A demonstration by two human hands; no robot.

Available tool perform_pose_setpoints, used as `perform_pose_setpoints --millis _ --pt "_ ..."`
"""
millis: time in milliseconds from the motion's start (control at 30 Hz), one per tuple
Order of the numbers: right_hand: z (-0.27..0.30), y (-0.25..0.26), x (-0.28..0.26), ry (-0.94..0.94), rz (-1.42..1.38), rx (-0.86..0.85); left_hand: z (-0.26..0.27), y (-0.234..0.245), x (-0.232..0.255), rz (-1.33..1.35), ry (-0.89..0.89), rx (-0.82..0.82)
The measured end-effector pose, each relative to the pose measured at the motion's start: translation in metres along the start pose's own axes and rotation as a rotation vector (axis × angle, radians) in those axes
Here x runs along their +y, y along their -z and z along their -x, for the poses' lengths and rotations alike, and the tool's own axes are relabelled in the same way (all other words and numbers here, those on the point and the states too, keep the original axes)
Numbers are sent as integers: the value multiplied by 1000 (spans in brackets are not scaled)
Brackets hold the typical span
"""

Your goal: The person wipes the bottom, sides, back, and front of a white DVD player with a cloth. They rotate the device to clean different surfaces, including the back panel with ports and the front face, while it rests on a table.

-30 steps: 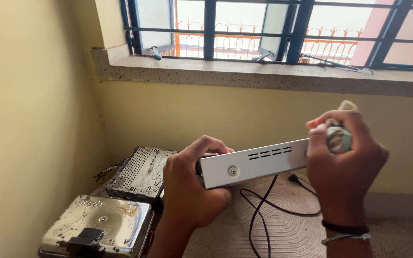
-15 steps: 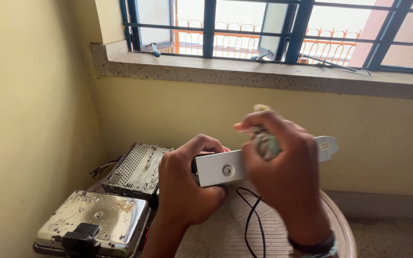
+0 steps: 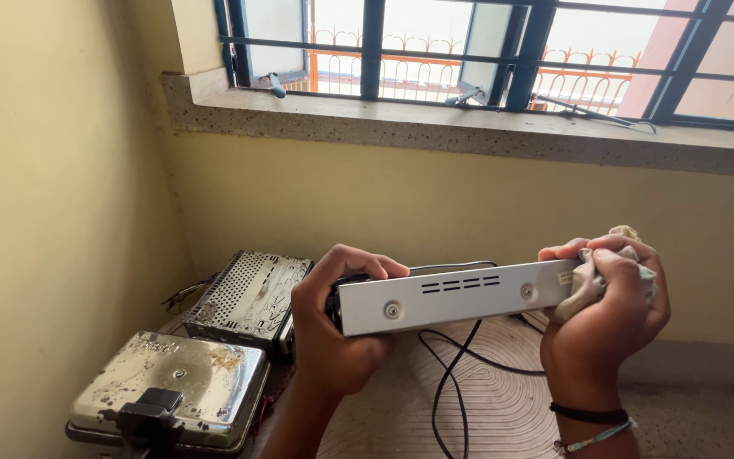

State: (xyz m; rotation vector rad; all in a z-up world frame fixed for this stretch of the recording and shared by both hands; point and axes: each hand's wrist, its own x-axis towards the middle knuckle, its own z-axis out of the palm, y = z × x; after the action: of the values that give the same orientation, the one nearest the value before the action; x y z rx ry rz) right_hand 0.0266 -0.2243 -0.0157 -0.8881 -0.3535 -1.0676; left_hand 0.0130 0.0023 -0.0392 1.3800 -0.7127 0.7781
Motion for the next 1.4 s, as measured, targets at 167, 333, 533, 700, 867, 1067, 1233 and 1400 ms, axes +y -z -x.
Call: perform_pose_setpoints --millis 167,333,533,700,867,1067,1233,1400 --pt "15 -19 -30 266 956 -299 11 2 -4 23 -58 31" --pt "62 -55 -44 548 1106 -619 16 2 -7 40 -81 28" --pt "87 -72 -48 498 843 -836 18 17 -2 -37 -57 -36" --pt "53 -49 -42 328 1059 -649 21 27 0 -107 -77 -83" --pt "7 -7 -38 76 825 -529 19 23 1 -83 -10 -20" --pt "-2 41 12 -511 -2 -324 16 11 -5 37 114 145" --pt "30 53 69 -544 -288 -142 26 6 -14 93 -6 192" --pt "18 34 54 -465 -468 -167 24 11 -16 103 -8 294"
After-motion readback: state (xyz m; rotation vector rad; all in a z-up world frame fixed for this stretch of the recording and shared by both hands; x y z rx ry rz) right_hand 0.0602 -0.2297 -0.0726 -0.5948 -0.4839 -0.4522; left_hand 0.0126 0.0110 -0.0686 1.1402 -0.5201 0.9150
